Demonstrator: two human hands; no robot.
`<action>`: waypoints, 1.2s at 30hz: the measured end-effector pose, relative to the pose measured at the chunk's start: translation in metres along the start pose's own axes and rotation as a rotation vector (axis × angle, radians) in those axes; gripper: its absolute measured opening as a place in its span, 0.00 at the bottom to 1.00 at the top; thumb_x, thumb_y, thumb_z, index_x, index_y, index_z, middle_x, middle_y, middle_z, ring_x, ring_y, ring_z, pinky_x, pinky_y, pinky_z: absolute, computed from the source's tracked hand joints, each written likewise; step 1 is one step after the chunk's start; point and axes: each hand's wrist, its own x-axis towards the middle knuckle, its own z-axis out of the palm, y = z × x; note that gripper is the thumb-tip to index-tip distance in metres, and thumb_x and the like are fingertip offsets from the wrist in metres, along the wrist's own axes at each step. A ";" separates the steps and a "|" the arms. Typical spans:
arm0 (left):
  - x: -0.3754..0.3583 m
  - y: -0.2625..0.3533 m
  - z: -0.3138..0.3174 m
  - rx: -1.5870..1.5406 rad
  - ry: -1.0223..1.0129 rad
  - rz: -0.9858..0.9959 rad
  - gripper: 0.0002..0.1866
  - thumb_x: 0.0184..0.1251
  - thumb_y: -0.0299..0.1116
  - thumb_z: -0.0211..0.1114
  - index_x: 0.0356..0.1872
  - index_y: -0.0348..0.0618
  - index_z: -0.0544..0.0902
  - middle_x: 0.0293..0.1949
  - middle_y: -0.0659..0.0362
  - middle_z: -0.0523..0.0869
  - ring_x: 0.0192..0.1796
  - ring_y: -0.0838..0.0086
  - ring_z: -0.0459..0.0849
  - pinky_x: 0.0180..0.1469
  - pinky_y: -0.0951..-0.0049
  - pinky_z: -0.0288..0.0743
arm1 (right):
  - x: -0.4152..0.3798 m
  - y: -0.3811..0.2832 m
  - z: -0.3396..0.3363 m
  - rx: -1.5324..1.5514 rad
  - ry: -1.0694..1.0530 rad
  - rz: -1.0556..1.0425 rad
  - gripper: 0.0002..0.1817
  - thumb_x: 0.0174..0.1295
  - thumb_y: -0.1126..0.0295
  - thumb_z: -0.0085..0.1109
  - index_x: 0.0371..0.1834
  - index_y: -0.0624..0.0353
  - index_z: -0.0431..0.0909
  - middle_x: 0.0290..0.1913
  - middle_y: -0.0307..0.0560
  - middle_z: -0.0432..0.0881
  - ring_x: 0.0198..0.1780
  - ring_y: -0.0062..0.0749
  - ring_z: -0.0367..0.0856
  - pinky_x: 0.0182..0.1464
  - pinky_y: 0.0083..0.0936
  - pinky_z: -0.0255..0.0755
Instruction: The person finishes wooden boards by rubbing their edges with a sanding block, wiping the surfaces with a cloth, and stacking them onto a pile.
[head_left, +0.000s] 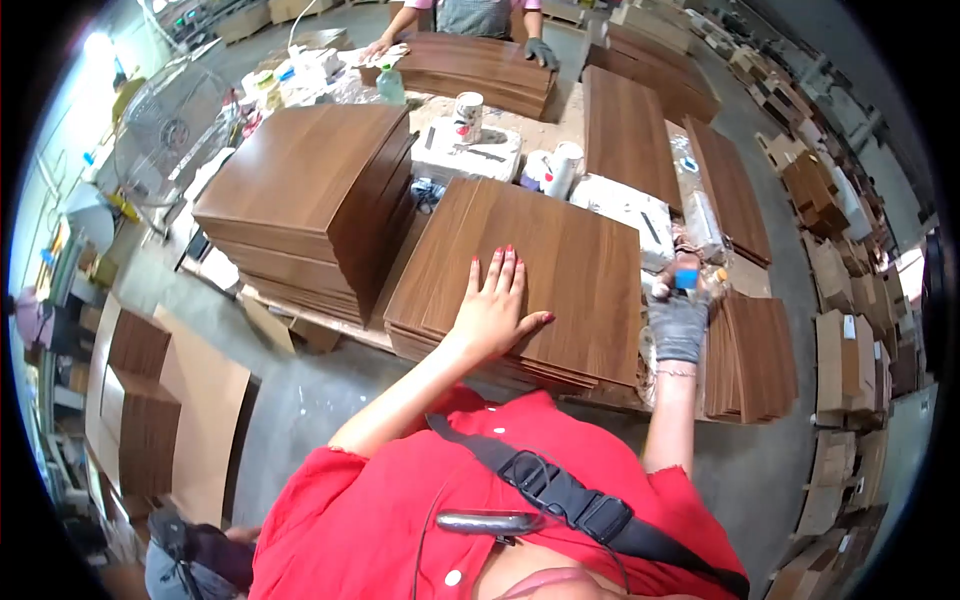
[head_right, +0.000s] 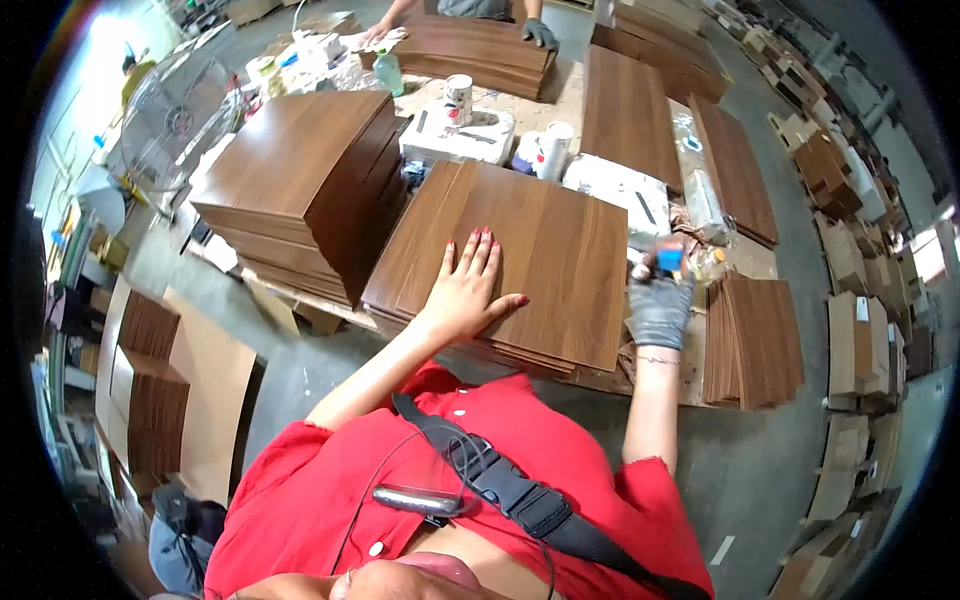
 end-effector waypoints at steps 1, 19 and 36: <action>-0.001 0.002 -0.003 0.021 0.039 0.017 0.46 0.74 0.67 0.49 0.77 0.34 0.62 0.80 0.39 0.57 0.83 0.49 0.50 0.81 0.40 0.40 | 0.010 0.013 0.004 0.017 -0.001 0.111 0.22 0.70 0.53 0.61 0.52 0.63 0.78 0.44 0.53 0.85 0.45 0.42 0.83 0.45 0.34 0.77; 0.014 0.011 0.015 -0.060 0.142 -0.014 0.40 0.74 0.63 0.53 0.75 0.43 0.70 0.76 0.44 0.66 0.81 0.47 0.55 0.80 0.34 0.39 | 0.059 0.136 0.111 -1.006 -0.487 0.430 0.22 0.70 0.62 0.65 0.62 0.64 0.79 0.50 0.48 0.85 0.47 0.37 0.83 0.51 0.27 0.78; 0.016 0.009 0.048 -0.645 0.195 -0.105 0.33 0.77 0.45 0.45 0.80 0.45 0.59 0.82 0.45 0.55 0.83 0.48 0.51 0.82 0.43 0.40 | 0.028 0.254 0.142 -2.036 -1.527 0.028 0.21 0.62 0.66 0.66 0.58 0.58 0.83 0.44 0.56 0.77 0.48 0.52 0.77 0.55 0.42 0.72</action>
